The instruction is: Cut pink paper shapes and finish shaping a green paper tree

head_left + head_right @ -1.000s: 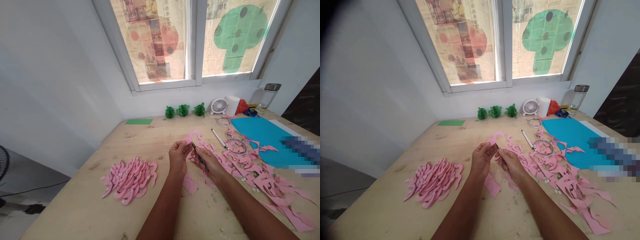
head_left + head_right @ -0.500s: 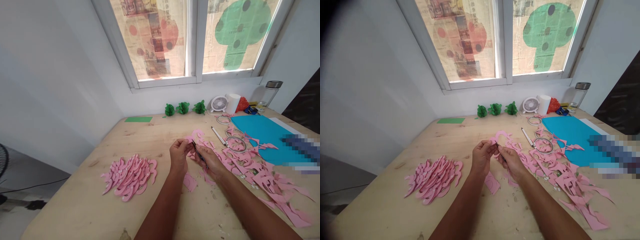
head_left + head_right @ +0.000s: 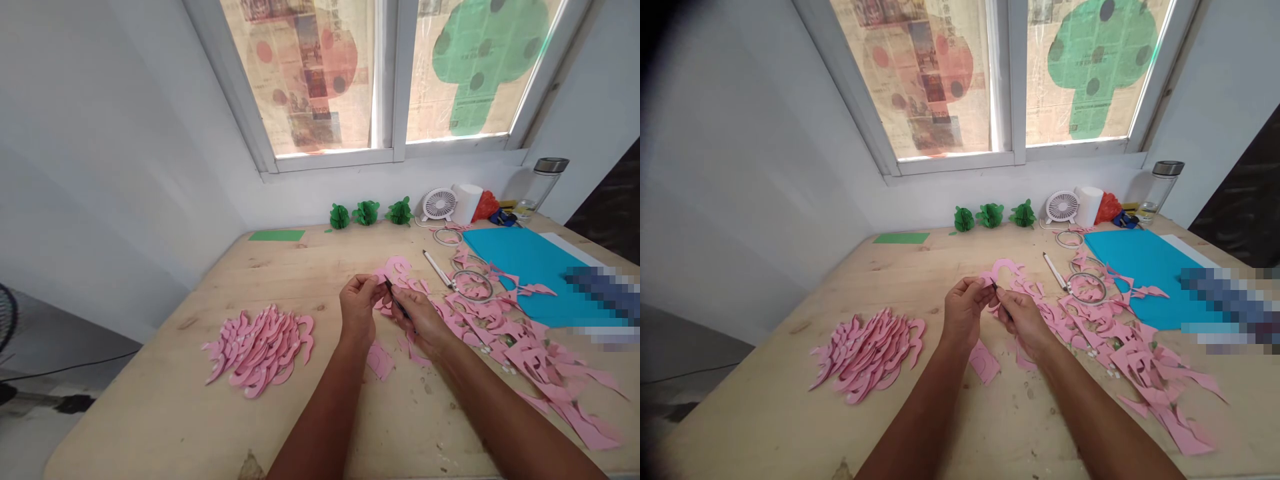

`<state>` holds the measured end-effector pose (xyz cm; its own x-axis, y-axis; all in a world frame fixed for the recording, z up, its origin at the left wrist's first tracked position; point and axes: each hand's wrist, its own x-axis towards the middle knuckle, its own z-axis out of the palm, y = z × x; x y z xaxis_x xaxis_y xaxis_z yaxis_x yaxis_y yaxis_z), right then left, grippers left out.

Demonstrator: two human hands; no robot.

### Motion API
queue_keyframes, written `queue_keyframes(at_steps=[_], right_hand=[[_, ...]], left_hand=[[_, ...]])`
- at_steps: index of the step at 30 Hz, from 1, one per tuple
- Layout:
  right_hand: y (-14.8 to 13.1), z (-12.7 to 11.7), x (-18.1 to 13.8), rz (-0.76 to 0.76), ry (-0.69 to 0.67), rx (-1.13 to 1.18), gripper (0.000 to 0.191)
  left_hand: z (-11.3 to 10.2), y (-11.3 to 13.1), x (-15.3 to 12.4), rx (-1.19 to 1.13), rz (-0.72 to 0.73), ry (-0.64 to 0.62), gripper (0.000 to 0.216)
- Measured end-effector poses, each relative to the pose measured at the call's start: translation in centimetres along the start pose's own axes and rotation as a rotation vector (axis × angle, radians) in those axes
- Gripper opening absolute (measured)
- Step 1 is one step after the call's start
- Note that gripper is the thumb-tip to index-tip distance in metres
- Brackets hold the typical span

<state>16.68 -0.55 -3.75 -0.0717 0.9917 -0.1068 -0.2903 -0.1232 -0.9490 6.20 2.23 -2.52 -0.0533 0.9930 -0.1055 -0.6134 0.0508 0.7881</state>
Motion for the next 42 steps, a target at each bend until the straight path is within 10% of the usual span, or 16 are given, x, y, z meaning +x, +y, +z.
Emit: queue_keyframes(at_steps=[42], right_hand=[[-0.17, 0.1, -0.15, 0.001, 0.004, -0.02, 0.041]], left_hand=[[-0.02, 0.19, 0.01, 0.008, -0.02, -0.009, 0.017]])
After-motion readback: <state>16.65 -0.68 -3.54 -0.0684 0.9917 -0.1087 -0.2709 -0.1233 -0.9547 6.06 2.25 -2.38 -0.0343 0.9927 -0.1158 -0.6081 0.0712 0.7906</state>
